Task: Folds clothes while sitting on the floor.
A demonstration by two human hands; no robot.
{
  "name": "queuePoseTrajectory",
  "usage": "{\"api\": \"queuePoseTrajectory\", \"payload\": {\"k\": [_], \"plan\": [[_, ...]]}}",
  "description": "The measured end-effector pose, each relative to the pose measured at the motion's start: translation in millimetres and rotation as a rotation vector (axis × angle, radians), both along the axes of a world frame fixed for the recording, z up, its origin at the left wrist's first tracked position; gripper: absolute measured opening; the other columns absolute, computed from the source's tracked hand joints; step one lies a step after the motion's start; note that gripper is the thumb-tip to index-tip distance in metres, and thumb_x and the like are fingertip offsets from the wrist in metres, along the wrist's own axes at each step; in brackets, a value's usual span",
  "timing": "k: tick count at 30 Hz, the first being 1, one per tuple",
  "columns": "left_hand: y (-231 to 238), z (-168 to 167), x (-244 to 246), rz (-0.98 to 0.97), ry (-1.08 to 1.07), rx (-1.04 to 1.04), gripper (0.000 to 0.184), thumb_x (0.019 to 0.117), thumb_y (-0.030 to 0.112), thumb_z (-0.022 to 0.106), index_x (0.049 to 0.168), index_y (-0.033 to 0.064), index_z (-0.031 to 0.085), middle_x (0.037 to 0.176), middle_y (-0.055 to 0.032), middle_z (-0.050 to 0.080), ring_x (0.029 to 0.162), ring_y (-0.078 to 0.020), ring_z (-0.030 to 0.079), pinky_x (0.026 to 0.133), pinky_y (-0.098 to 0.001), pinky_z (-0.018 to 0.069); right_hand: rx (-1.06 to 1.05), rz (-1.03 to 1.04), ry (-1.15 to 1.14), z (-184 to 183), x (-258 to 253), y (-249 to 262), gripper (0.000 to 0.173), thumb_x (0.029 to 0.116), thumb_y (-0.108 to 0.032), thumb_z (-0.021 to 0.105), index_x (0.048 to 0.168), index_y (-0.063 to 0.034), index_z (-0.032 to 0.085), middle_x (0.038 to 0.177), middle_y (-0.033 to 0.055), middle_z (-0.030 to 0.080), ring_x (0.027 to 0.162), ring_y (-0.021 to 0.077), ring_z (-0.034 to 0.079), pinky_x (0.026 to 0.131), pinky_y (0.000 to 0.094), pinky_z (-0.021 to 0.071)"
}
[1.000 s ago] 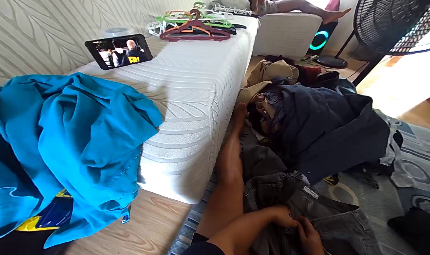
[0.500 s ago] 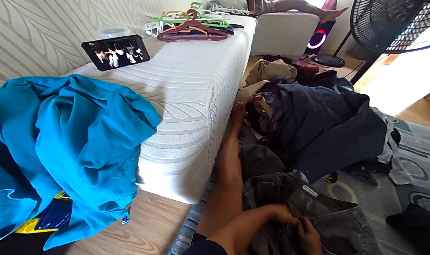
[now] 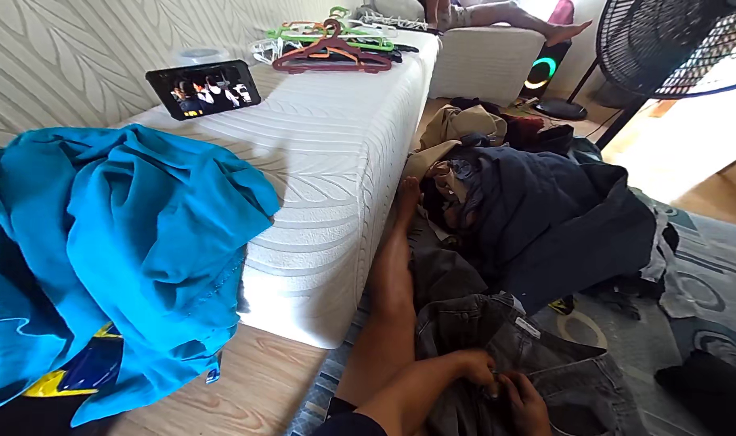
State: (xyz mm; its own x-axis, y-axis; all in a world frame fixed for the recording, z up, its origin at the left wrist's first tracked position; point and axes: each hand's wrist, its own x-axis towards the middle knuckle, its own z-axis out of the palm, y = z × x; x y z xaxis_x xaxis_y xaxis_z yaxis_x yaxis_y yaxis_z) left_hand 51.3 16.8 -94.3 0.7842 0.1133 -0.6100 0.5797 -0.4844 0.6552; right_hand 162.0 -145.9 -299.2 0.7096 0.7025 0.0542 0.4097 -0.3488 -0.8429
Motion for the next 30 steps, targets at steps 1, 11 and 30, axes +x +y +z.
{"api": "queuePoseTrajectory", "payload": {"k": [1,11,30], "plan": [[0,-4,-1,0.011,-0.019,-0.007,0.029,0.0986,0.001,0.061,0.126,-0.0073,0.065,0.126,-0.0248,0.066,0.118,-0.0315,0.064,0.104,-0.0415,0.0481,0.019,0.000,0.058,0,2,-1,0.021,0.1003,-0.009,0.059,0.107,0.0096,0.067,0.093,0.0163,0.071,0.088,0.0183,0.068,0.086,0.0382,0.0555],[9,-144,34,-0.022,-0.172,-0.176,0.041,0.1082,0.027,0.051,0.122,-0.0096,0.064,0.121,-0.0302,0.064,0.114,-0.0394,0.062,0.100,-0.0561,0.0472,0.040,0.082,0.498,10,22,-13,0.042,0.0844,0.004,0.070,0.124,0.0052,0.055,0.097,0.0053,0.067,0.076,0.0057,0.065,0.067,0.0244,0.0562],[4,-174,39,-0.084,-0.254,-0.079,0.048,0.1095,0.032,0.048,0.122,-0.0125,0.062,0.117,-0.0334,0.064,0.115,-0.0449,0.062,0.101,-0.0610,0.0453,0.121,-0.003,0.511,9,17,-7,0.019,0.0903,0.008,0.061,0.107,-0.0002,0.058,0.081,-0.0029,0.067,0.060,0.0009,0.059,0.055,0.0188,0.0509]]}}
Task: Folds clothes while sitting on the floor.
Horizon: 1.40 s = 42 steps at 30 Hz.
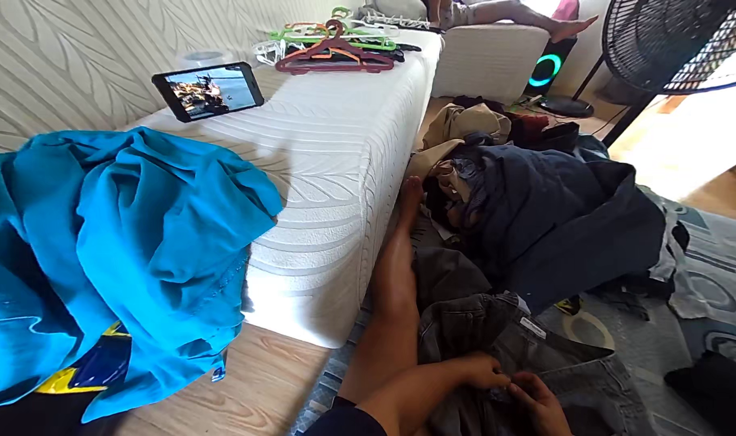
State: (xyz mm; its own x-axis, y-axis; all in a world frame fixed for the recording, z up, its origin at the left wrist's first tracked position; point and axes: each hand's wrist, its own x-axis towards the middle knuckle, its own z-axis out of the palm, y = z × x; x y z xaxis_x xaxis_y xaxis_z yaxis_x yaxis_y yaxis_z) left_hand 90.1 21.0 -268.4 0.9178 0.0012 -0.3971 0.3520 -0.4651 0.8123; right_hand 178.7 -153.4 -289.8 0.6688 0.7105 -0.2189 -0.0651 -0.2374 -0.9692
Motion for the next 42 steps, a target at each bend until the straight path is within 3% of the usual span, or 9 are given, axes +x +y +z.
{"api": "queuePoseTrajectory", "payload": {"k": [12,23,25,26,27,28,30,42], "plan": [[0,3,1,-0.015,0.055,-0.015,0.044,0.1056,0.026,0.055,0.130,-0.0107,0.059,0.125,-0.0338,0.062,0.121,-0.0459,0.059,0.103,-0.0633,0.0436,0.026,-0.005,0.053,-7,4,-2,0.017,0.0940,0.006,0.055,0.109,-0.0004,0.058,0.081,-0.0018,0.067,0.058,0.0029,0.058,0.054,0.0205,0.0511],[-2,9,-4,-0.041,0.016,-0.007,0.043,0.1036,0.027,0.058,0.125,-0.0111,0.060,0.118,-0.0334,0.064,0.114,-0.0460,0.062,0.098,-0.0639,0.0461,0.067,-0.049,0.019,-7,1,-1,0.012,0.0921,0.006,0.062,0.101,-0.0020,0.061,0.075,-0.0052,0.068,0.054,0.0000,0.058,0.052,0.0177,0.0511],[-6,38,-18,-0.065,0.014,0.068,0.043,0.1057,0.023,0.053,0.130,-0.0134,0.057,0.125,-0.0360,0.061,0.118,-0.0477,0.060,0.099,-0.0625,0.0465,0.071,-0.049,0.019,-5,-1,-1,0.011,0.0922,0.006,0.062,0.101,-0.0017,0.062,0.075,-0.0052,0.068,0.055,-0.0001,0.058,0.052,0.0177,0.0513],[-17,75,-23,-0.068,0.167,0.165,0.044,0.1091,0.019,0.047,0.141,-0.0103,0.051,0.140,-0.0324,0.055,0.131,-0.0436,0.054,0.108,-0.0579,0.0425,0.077,-0.047,0.016,-5,-1,0,0.011,0.0918,0.006,0.061,0.100,-0.0021,0.062,0.075,-0.0057,0.069,0.055,-0.0006,0.058,0.052,0.0173,0.0516],[-35,112,-13,-0.010,0.471,0.257,0.045,0.1125,0.019,0.041,0.154,0.0030,0.042,0.159,-0.0167,0.044,0.148,-0.0305,0.041,0.121,-0.0493,0.0312,0.085,-0.048,0.018,-5,-2,0,0.011,0.0918,0.006,0.061,0.100,-0.0023,0.062,0.075,-0.0057,0.069,0.055,-0.0007,0.059,0.052,0.0172,0.0517],[-17,77,-21,-0.048,0.194,0.154,0.043,0.1091,0.020,0.048,0.140,-0.0095,0.052,0.140,-0.0312,0.056,0.131,-0.0424,0.055,0.109,-0.0574,0.0421,0.091,-0.050,0.022,-6,-2,0,0.012,0.0919,0.006,0.061,0.100,-0.0025,0.062,0.074,-0.0055,0.069,0.054,-0.0002,0.058,0.051,0.0176,0.0516],[-2,20,-9,-0.038,0.013,-0.010,0.041,0.1039,0.024,0.058,0.124,-0.0120,0.061,0.117,-0.0341,0.063,0.111,-0.0457,0.063,0.096,-0.0627,0.0473,0.095,-0.056,0.033,-7,-1,0,0.012,0.0923,0.006,0.061,0.099,-0.0031,0.062,0.074,-0.0056,0.068,0.054,0.0004,0.057,0.051,0.0181,0.0510],[-3,12,-2,-0.048,0.045,-0.005,0.039,0.1038,0.024,0.057,0.122,-0.0109,0.061,0.114,-0.0320,0.065,0.109,-0.0439,0.063,0.095,-0.0620,0.0470,0.095,-0.063,0.040,-6,-3,0,0.012,0.0917,0.007,0.062,0.098,-0.0034,0.062,0.073,-0.0055,0.068,0.053,0.0006,0.057,0.051,0.0181,0.0508]]}}
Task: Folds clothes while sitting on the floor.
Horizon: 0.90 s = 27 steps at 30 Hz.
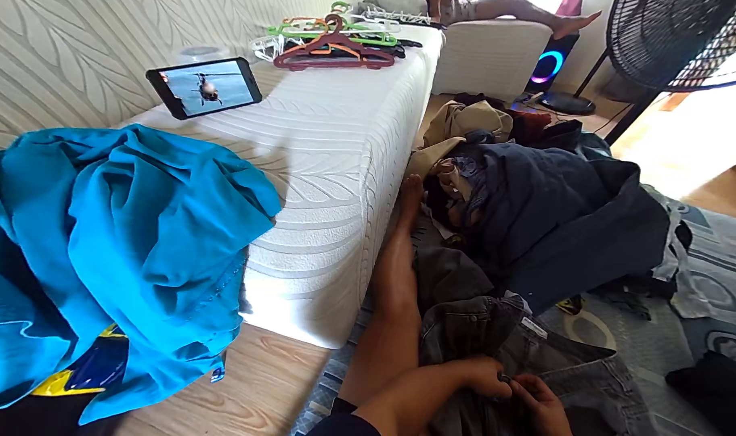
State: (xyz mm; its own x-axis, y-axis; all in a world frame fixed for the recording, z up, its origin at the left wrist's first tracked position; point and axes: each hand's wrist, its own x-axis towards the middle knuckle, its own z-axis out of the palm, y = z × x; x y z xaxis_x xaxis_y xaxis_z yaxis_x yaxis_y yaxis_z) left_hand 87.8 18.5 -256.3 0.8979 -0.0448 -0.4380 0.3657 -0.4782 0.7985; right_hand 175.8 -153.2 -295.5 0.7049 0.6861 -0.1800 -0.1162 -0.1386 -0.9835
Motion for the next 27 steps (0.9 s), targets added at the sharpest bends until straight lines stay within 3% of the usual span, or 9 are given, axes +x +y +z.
{"api": "queuePoseTrajectory", "payload": {"k": [27], "plan": [[0.6,-1.6,0.1,-0.013,-0.027,0.029,0.039,0.1056,0.025,0.053,0.120,-0.0105,0.062,0.113,-0.0314,0.065,0.110,-0.0445,0.063,0.096,-0.0626,0.0466,0.014,0.006,-0.005,0.7,0.3,0.1,0.013,0.0904,0.008,0.062,0.097,-0.0036,0.062,0.072,-0.0061,0.067,0.052,0.0003,0.056,0.050,0.0181,0.0510]]}}
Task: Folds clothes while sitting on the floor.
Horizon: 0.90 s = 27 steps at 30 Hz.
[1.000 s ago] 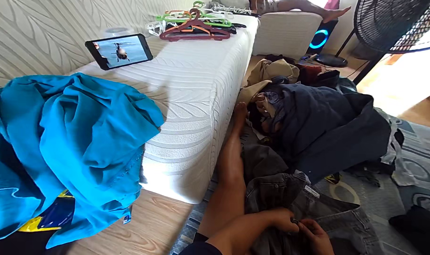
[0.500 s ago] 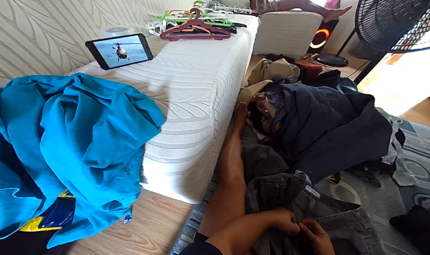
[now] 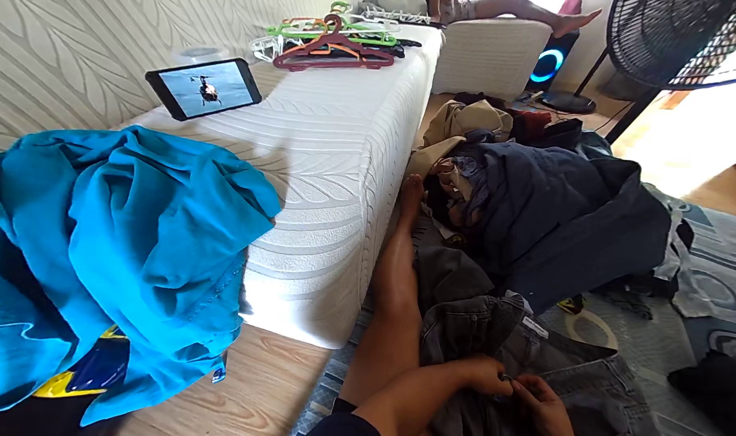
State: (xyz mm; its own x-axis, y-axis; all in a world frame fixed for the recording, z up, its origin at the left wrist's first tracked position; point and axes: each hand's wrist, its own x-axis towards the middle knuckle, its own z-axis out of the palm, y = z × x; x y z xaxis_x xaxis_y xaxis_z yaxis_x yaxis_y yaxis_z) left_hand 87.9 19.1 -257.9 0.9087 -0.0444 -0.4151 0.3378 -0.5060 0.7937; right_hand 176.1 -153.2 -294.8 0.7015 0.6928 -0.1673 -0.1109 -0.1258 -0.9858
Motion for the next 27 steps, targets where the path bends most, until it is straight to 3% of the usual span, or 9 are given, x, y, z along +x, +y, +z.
{"api": "queuePoseTrajectory", "payload": {"k": [12,17,21,27], "plan": [[-2,-1,0,0.004,-0.016,0.016,0.050,0.1113,0.033,0.043,0.117,-0.0124,0.063,0.111,-0.0324,0.066,0.110,-0.0449,0.064,0.097,-0.0618,0.0467,0.002,0.022,-0.001,-1,2,-4,0.011,0.0987,0.000,0.052,0.106,-0.0024,0.060,0.075,-0.0067,0.066,0.053,0.0001,0.056,0.052,0.0186,0.0510],[-5,2,2,0.004,0.012,0.050,0.055,0.1109,0.040,0.043,0.117,-0.0109,0.063,0.112,-0.0312,0.066,0.111,-0.0446,0.064,0.097,-0.0631,0.0467,0.115,0.054,0.109,-6,6,-9,0.016,0.0977,0.000,0.045,0.102,-0.0101,0.057,0.076,-0.0075,0.068,0.055,0.0019,0.059,0.055,0.0202,0.0536],[-6,0,3,0.026,-0.002,0.058,0.053,0.1104,0.038,0.044,0.114,-0.0108,0.064,0.110,-0.0309,0.066,0.109,-0.0443,0.065,0.094,-0.0634,0.0479,0.163,0.075,0.145,-9,8,-10,0.017,0.0929,0.002,0.051,0.100,-0.0133,0.054,0.083,-0.0057,0.072,0.057,0.0022,0.061,0.055,0.0200,0.0536],[-10,-3,6,0.090,0.045,0.059,0.059,0.1084,0.045,0.046,0.110,-0.0105,0.066,0.110,-0.0305,0.067,0.109,-0.0448,0.064,0.094,-0.0644,0.0483,0.108,0.062,0.146,-6,9,-9,0.017,0.0939,0.004,0.050,0.097,-0.0118,0.055,0.077,-0.0061,0.069,0.055,0.0025,0.059,0.054,0.0200,0.0535]]}}
